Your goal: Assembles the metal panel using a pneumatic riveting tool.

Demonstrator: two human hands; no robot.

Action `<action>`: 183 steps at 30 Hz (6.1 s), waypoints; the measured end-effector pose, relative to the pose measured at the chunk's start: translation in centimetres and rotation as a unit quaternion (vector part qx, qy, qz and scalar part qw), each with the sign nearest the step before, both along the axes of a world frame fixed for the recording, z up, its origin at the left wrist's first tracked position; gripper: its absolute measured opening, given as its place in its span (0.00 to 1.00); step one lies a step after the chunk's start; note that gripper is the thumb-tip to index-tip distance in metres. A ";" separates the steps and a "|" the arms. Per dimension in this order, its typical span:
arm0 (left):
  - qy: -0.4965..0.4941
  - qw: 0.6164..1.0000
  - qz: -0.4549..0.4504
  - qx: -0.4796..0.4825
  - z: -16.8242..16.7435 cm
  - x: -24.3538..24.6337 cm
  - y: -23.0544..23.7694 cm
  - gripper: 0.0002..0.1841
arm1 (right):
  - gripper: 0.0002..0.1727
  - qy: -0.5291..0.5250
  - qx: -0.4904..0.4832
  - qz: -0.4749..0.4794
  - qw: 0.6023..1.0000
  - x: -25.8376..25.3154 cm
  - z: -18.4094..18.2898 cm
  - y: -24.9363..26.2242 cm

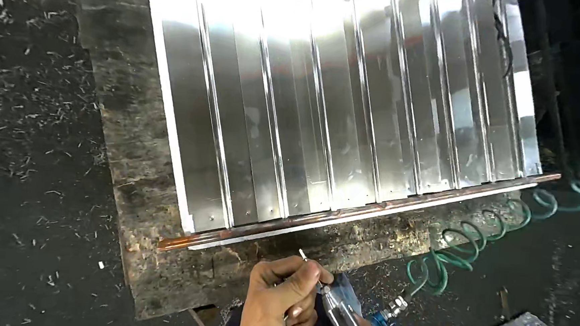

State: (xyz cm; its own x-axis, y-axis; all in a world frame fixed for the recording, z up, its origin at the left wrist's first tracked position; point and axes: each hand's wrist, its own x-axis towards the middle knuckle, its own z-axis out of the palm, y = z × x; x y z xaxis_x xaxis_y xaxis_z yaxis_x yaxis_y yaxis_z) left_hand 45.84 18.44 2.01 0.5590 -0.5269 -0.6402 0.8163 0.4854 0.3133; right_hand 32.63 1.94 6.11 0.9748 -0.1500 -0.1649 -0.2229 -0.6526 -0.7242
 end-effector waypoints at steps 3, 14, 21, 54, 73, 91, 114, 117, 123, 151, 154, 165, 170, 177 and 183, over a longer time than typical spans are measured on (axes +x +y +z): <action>0.023 1.000 0.006 0.020 -0.4 0.3 0.1 0.11 | 0.24 0.009 0.005 -0.003 1.000 0.4 -0.5 0.3; 0.056 0.986 -0.094 0.124 -5.4 1.3 1.5 0.16 | 0.21 0.157 -0.035 -0.011 0.987 4.4 -2.5 2.3; 0.109 0.964 -0.160 0.184 -12.8 2.5 3.8 0.12 | 0.22 0.216 -0.098 0.034 0.971 7.5 -10.3 2.9; -0.320 0.883 -0.146 0.312 -8.2 4.1 8.6 0.14 | 0.21 0.193 -0.045 0.060 0.978 12.2 -7.1 2.1; -0.582 0.670 -0.425 0.178 0.1 -14.2 -5.6 0.29 | 0.15 0.073 0.042 -0.116 0.990 -10.0 3.3 -3.4; -0.580 0.682 -0.415 0.163 0.0 -23.5 -10.7 0.44 | 0.16 0.034 0.093 -0.120 0.988 -20.6 2.2 -9.0; 0.036 0.993 -0.033 -0.108 -0.8 -15.4 -6.2 0.11 | 0.21 0.018 -0.002 -0.094 0.995 -15.8 -0.1 -8.5; 0.114 0.983 -0.002 -0.143 -1.7 -14.3 -5.5 0.13 | 0.21 0.022 0.006 -0.069 0.997 -14.4 1.1 -6.9; 0.126 0.985 -0.027 -0.115 -1.4 -10.8 -5.5 0.14 | 0.20 0.033 -0.002 -0.029 0.999 -10.9 1.0 -5.2; 0.324 0.946 -0.019 0.013 -8.6 2.4 -1.8 0.15 | 0.19 0.189 -0.093 -0.025 0.977 4.7 -3.0 1.0; 0.328 0.944 -0.010 0.000 -8.9 2.8 -1.7 0.14 | 0.19 0.198 -0.088 -0.029 0.976 5.6 -3.1 1.2; 0.233 0.964 -0.094 0.083 -12.3 2.2 -1.9 0.15 | 0.17 0.226 -0.117 -0.035 0.966 6.9 -7.4 0.4; 0.191 0.966 -0.056 0.164 -12.6 2.1 0.4 0.14 | 0.17 0.221 -0.143 -0.030 0.964 9.1 -10.4 0.6; 0.154 0.981 0.049 0.105 -12.6 5.9 5.8 0.17 | 0.24 0.335 -0.191 0.040 0.922 12.8 -9.2 0.4; 0.151 0.983 0.092 0.046 -12.0 8.4 6.0 0.16 | 0.16 0.362 -0.102 0.074 0.924 16.4 -9.8 -0.2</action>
State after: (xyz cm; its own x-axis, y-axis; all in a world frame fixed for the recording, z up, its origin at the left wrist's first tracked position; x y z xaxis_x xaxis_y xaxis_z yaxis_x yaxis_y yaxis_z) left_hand 54.27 24.45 -9.97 0.4164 -0.3664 -0.8321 0.7797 0.6147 0.1195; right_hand 49.04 1.79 -3.70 0.6326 -0.1237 -0.7645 -0.4983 -0.8207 -0.2795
